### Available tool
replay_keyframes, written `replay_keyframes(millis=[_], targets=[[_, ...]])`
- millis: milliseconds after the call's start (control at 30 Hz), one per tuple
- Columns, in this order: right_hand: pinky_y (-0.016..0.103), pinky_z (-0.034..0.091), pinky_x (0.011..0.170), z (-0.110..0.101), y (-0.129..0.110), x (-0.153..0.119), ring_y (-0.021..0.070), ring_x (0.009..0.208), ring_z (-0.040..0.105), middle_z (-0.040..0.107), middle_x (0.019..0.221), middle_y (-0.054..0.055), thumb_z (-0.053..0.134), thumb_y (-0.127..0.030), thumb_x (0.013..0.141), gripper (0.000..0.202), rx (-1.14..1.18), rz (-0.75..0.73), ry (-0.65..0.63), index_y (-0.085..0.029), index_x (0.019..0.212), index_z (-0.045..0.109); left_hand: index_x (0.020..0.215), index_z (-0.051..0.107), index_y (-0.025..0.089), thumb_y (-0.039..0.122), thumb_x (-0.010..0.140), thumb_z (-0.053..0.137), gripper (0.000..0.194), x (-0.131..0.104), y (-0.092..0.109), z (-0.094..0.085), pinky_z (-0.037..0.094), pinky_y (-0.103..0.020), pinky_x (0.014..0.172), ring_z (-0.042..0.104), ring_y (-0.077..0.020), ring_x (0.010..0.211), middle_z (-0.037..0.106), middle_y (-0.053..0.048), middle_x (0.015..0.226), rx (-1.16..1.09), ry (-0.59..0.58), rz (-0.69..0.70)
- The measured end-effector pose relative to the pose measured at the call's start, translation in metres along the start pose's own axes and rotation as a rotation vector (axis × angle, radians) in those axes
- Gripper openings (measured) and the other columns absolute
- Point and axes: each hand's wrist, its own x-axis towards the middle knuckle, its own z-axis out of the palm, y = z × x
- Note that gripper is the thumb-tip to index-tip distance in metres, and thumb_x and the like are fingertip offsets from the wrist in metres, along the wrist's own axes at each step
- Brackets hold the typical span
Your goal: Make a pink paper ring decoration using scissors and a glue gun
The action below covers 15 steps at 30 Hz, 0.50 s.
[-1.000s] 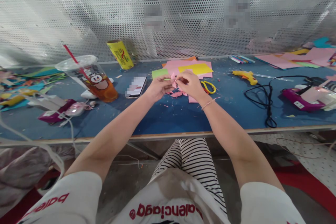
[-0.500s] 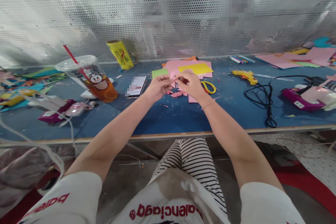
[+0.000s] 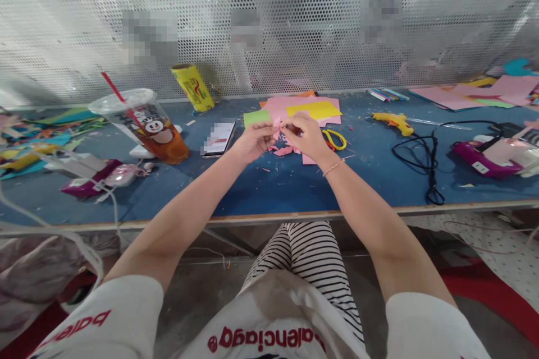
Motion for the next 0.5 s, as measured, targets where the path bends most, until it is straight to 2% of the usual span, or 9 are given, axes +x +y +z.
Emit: replay_keyframes(millis=[333,500], targets=[[0.028,0.038,0.06,0.002,0.002,0.0,0.0125,0.064,0.047,0.054,0.066,-0.002,0.058,-0.022,0.076,0.004,0.007,-0.02,0.008,-0.022,0.076,0.061,0.075,0.064,0.012,0.011,0.064,0.071,0.013,0.001,-0.001,-0.001,0.048,-0.014,0.055,0.057,-0.0029,0.051,0.062,0.003,0.06,0.004,-0.015,0.001],[0.026,0.037,0.058,0.007,0.008,0.001,0.0102,0.062,0.047,0.053,0.067,-0.003,0.057,-0.016,0.074,0.007,0.077,0.018,0.003,-0.021,0.077,0.06,0.076,0.064,0.012,0.012,0.06,0.073,0.018,0.003,-0.004,-0.003,0.048,-0.015,0.054,0.058,-0.0036,0.052,0.062,0.003,0.062,0.028,-0.014,0.071]])
